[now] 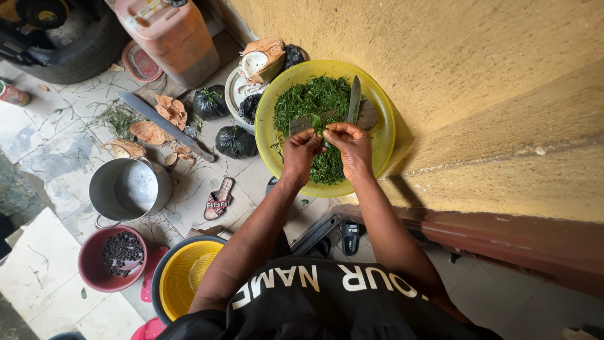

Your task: Shred green leaves by hand and with a knife in a bowl.

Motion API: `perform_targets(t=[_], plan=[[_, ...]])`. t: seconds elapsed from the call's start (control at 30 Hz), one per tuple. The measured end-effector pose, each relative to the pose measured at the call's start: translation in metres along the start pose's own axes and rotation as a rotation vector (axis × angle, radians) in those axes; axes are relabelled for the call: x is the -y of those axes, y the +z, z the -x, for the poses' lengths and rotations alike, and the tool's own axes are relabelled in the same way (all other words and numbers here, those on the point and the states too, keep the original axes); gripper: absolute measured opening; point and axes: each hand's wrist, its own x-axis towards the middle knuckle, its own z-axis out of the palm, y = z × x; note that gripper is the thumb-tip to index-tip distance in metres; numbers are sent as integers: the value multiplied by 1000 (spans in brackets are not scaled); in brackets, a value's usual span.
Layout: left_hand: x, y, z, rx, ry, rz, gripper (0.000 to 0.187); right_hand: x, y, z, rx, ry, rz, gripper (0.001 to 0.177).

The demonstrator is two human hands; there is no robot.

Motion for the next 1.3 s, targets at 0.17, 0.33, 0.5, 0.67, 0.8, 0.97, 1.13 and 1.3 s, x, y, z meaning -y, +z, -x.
perform_targets(t=[0.17, 0.33, 0.5, 0.67, 0.8, 0.97, 1.13, 1.3], plan=[[6, -15, -3, 82, -92, 182, 10, 15, 11, 7, 20, -7, -59, 25], [4, -24, -5, -18, -230, 235, 12, -13, 0, 2, -11, 106, -15, 19], [24, -39, -14, -39, -101, 97, 10, -31, 0, -1, -10, 125, -17, 13], [-2, -14, 1, -70, 94, -188, 16, -51, 10, -7, -26, -92, -105, 10], [-2, -15, -4, -110, 166, -204, 18, -62, 17, -10, -111, -271, 66, 12], [-18, -15, -10, -102, 214, -310, 17, -65, 21, -18, -74, -167, -44, 8], [-35, -12, -21, -213, 264, -712, 18, -59, 31, -21, -18, -47, -82, 8], [-41, -11, -39, -220, 185, -931, 19, -84, 23, -41, -156, -92, 341, 14]])
